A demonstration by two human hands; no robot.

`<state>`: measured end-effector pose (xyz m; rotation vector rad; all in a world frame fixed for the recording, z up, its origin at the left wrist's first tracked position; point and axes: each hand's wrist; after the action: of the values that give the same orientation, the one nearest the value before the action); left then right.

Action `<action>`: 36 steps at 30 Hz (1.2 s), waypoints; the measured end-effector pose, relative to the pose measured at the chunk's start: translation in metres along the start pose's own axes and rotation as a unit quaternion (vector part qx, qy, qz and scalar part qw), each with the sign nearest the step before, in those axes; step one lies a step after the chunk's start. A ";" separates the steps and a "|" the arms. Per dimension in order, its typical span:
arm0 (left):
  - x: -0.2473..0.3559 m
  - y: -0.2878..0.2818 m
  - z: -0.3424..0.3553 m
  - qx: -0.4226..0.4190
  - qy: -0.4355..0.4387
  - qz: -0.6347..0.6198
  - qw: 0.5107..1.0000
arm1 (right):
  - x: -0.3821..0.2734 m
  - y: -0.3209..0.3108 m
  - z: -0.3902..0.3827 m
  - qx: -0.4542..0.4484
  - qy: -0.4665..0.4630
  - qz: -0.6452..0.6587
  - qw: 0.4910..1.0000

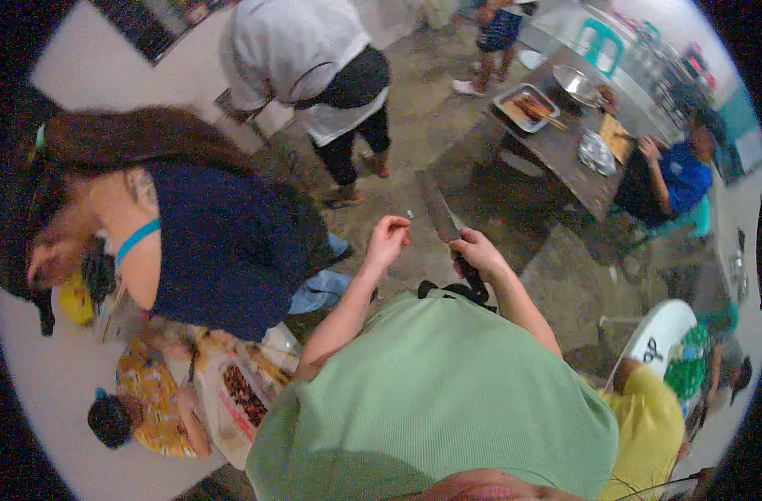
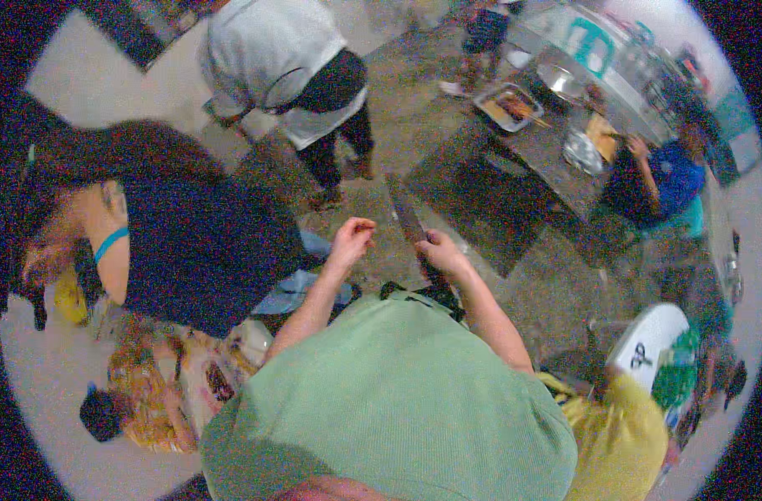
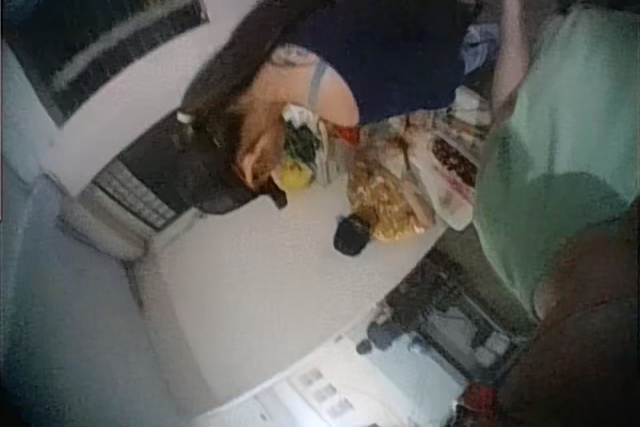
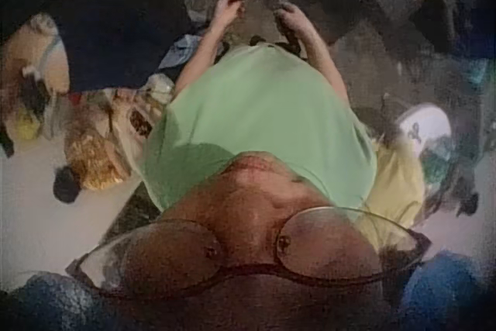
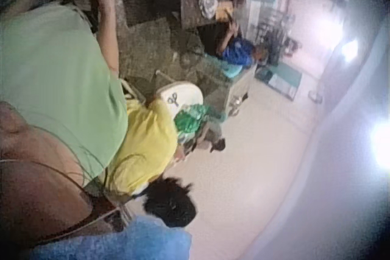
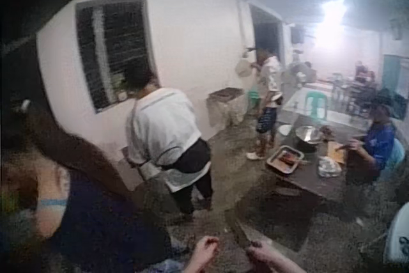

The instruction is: The person skewers pieces of meat by hand, using a knife to push them onto wooden sticks from a metal plate and then placing the finished skewers into a blue container.

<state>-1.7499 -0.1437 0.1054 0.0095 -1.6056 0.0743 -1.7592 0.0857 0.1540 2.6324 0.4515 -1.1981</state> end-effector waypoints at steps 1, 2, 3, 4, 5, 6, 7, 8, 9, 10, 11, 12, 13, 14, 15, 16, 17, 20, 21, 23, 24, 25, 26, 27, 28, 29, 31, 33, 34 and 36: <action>0.000 -0.002 -0.001 0.017 0.003 -0.002 1.000 | -0.006 0.003 0.007 -0.011 -0.001 -0.033 0.999; 0.001 -0.003 0.000 0.034 0.010 -0.006 0.999 | -0.015 0.006 0.014 -0.016 0.001 -0.057 0.998; 0.001 -0.009 0.002 0.050 0.017 -0.010 0.999 | -0.021 0.010 0.021 -0.020 0.003 -0.079 0.997; -0.001 -0.013 0.003 0.056 0.007 -0.021 0.998 | -0.024 0.014 0.026 -0.018 0.007 -0.102 0.995; -0.003 -0.017 0.004 0.062 -0.003 -0.033 0.998 | -0.027 0.019 0.033 -0.027 0.011 -0.088 0.996; -0.005 -0.022 0.005 0.066 -0.012 -0.044 0.997 | -0.028 0.023 0.044 -0.036 -0.002 -0.111 0.993; -0.010 -0.023 0.007 0.080 0.015 -0.069 0.994 | -0.028 0.024 0.055 -0.043 -0.013 -0.134 0.990; -0.015 -0.024 0.007 0.094 0.003 -0.070 0.993 | -0.028 0.024 0.064 -0.050 -0.024 -0.157 0.986; -0.019 -0.027 0.008 0.107 -0.008 -0.071 0.992 | -0.028 0.022 0.074 -0.064 -0.010 -0.169 0.983; -0.019 -0.028 0.012 0.120 -0.018 -0.072 0.990 | -0.034 0.022 0.081 -0.078 0.002 -0.181 0.980; -0.019 -0.029 0.015 0.136 -0.018 -0.062 0.989 | -0.040 0.022 0.089 -0.090 0.015 -0.193 0.977; -0.019 -0.030 0.019 0.151 -0.019 -0.052 0.987 | -0.046 0.020 0.097 -0.097 0.023 -0.214 0.972; -0.018 -0.031 0.026 0.166 -0.018 -0.040 0.985 | -0.054 0.020 0.103 -0.105 0.030 -0.234 0.966; -0.017 -0.032 0.035 0.167 -0.027 -0.037 0.985 | -0.062 0.017 0.111 -0.111 0.037 -0.254 0.960; -0.016 -0.033 0.046 0.167 -0.036 -0.034 0.985 | -0.063 0.005 0.132 -0.132 0.033 -0.295 0.946; -0.017 -0.035 0.053 0.172 -0.046 -0.028 0.984 | -0.074 0.006 0.137 -0.126 0.024 -0.320 0.939; -0.021 -0.034 0.063 0.186 -0.034 -0.038 0.981 | -0.086 0.006 0.140 -0.120 0.014 -0.345 0.931; -0.020 -0.025 0.096 0.212 -0.034 -0.058 0.975 | -0.111 -0.009 0.166 -0.139 -0.012 -0.385 0.912; -0.018 -0.023 0.107 0.212 -0.059 -0.060 0.974 | -0.119 -0.016 0.178 -0.152 -0.020 -0.394 0.906; -0.022 -0.021 0.122 0.239 -0.071 -0.069 0.966 | -0.135 -0.027 0.201 -0.193 -0.055 -0.456 0.867; -0.033 -0.019 0.127 0.264 -0.057 -0.075 0.960 | -0.143 -0.030 0.213 -0.215 -0.073 -0.486 0.844; -0.040 -0.016 0.132 0.290 -0.046 -0.082 0.952 | -0.153 -0.031 0.222 -0.231 -0.068 -0.499 0.832; -0.032 -0.013 0.137 0.292 -0.071 -0.079 0.951 | -0.161 -0.033 0.231 -0.245 -0.059 -0.511 0.822; -0.024 -0.012 0.140 0.294 -0.097 -0.077 0.948 | -0.168 -0.034 0.241 -0.260 -0.050 -0.524 0.810; -0.010 -0.010 0.142 0.297 -0.123 -0.074 0.944 | -0.172 -0.035 0.249 -0.275 -0.049 -0.532 0.799; -0.002 -0.007 0.145 0.310 -0.137 -0.075 0.938 | -0.175 -0.035 0.260 -0.290 -0.048 -0.540 0.788; 0.012 -0.008 0.149 0.335 -0.165 -0.076 0.925 | -0.180 -0.026 0.281 -0.314 -0.056 -0.554 0.769; 0.017 -0.015 0.151 0.367 -0.130 -0.069 0.919 | -0.182 -0.009 0.298 -0.330 -0.071 -0.564 0.754; 0.017 -0.014 0.148 0.387 -0.114 -0.066 0.913 | -0.188 0.000 0.299 -0.346 -0.064 -0.554 0.754; 0.012 -0.015 0.146 0.405 -0.120 -0.025 0.906 | -0.204 0.017 0.299 -0.369 -0.049 -0.537 0.757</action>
<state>-1.8949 -0.1659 0.1132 0.7300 -1.7135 0.7213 -2.0874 -0.0623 0.1171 1.4967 2.0716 -0.9849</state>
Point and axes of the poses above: each hand's wrist, its own z-axis towards the middle knuckle, its own y-axis out of the palm, x = y × z, and after that the axes turned 9 degrees about y, right-handed
